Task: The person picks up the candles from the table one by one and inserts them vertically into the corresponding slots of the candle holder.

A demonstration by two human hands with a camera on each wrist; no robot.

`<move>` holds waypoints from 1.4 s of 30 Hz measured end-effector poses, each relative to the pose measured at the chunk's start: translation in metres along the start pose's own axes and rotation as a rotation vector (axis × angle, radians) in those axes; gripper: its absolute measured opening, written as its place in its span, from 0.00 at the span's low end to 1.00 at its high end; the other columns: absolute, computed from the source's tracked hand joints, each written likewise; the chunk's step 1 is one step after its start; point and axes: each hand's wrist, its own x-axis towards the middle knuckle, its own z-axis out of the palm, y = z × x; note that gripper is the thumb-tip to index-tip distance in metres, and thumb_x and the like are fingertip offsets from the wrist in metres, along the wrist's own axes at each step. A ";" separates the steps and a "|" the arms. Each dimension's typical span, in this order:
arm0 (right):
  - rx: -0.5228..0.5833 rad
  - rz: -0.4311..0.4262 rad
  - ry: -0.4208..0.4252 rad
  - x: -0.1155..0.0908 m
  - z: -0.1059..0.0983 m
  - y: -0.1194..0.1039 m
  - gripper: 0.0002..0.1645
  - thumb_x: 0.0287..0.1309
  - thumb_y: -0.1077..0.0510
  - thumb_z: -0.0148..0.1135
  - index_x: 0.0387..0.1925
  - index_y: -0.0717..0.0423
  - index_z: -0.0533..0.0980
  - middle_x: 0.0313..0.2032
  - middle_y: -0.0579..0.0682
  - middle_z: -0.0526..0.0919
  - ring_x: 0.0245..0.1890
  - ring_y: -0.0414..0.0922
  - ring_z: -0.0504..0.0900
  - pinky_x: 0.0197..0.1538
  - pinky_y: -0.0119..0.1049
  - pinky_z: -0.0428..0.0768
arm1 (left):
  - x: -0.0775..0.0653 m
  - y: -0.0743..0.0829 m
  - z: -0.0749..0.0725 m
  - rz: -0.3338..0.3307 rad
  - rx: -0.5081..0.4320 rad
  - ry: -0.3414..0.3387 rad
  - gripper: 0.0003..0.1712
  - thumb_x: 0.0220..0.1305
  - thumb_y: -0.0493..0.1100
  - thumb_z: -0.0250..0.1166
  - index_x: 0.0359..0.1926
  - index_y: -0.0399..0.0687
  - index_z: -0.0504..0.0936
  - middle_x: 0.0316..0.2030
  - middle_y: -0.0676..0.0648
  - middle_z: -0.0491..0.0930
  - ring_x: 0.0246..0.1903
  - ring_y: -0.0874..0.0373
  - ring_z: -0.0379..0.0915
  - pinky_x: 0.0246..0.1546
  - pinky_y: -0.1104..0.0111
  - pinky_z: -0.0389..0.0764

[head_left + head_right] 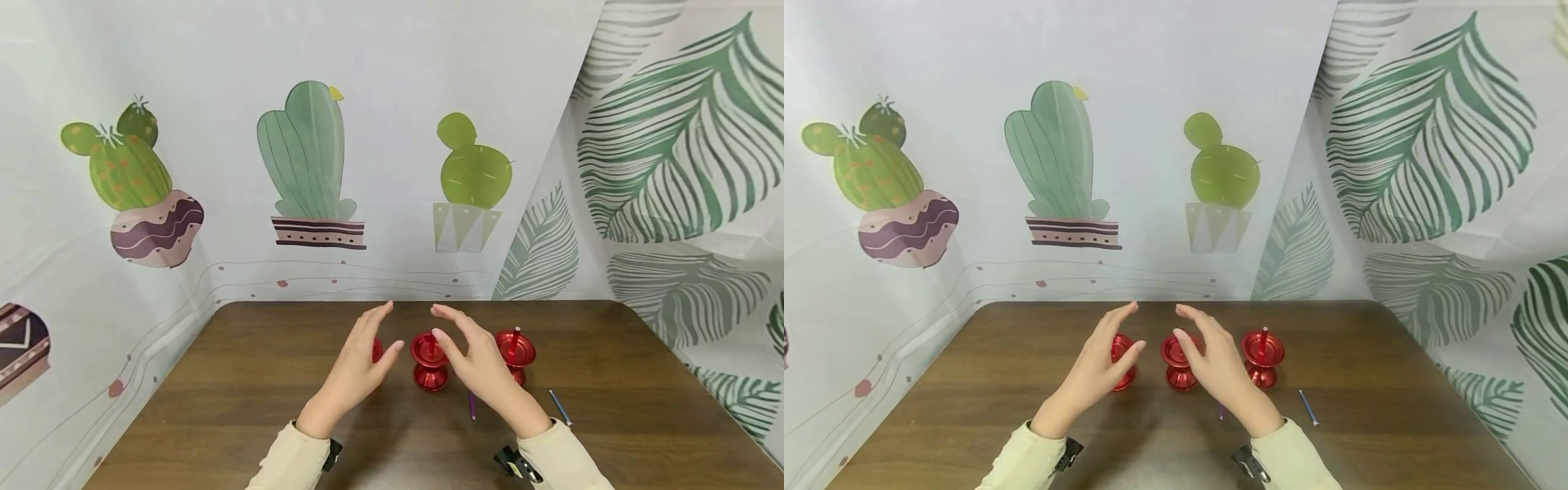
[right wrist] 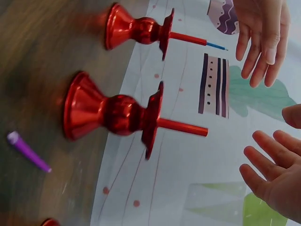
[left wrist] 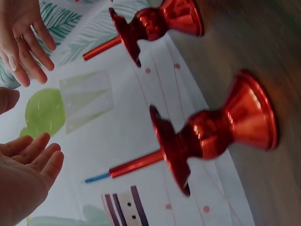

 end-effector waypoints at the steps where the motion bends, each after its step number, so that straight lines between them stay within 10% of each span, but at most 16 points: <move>1: -0.007 0.007 0.003 -0.002 -0.002 0.002 0.27 0.58 0.65 0.65 0.59 0.57 0.72 0.55 0.51 0.80 0.59 0.47 0.76 0.58 0.49 0.74 | 0.001 0.001 0.002 -0.006 -0.009 -0.011 0.37 0.61 0.40 0.67 0.68 0.39 0.63 0.62 0.41 0.68 0.63 0.48 0.64 0.64 0.50 0.64; 25: -0.114 0.209 -0.141 -0.047 -0.005 0.024 0.29 0.61 0.58 0.63 0.61 0.66 0.70 0.58 0.59 0.76 0.59 0.57 0.74 0.57 0.56 0.73 | 0.005 -0.011 0.056 -0.272 -0.159 -0.318 0.37 0.67 0.48 0.62 0.70 0.38 0.59 0.66 0.41 0.63 0.66 0.48 0.60 0.63 0.53 0.66; 42: -0.190 0.326 -0.326 -0.061 0.005 0.036 0.32 0.61 0.57 0.63 0.62 0.68 0.67 0.61 0.65 0.71 0.62 0.63 0.68 0.60 0.60 0.68 | 0.004 -0.025 0.071 -0.329 -0.142 -0.382 0.42 0.63 0.51 0.66 0.69 0.32 0.60 0.65 0.37 0.64 0.64 0.44 0.63 0.61 0.52 0.68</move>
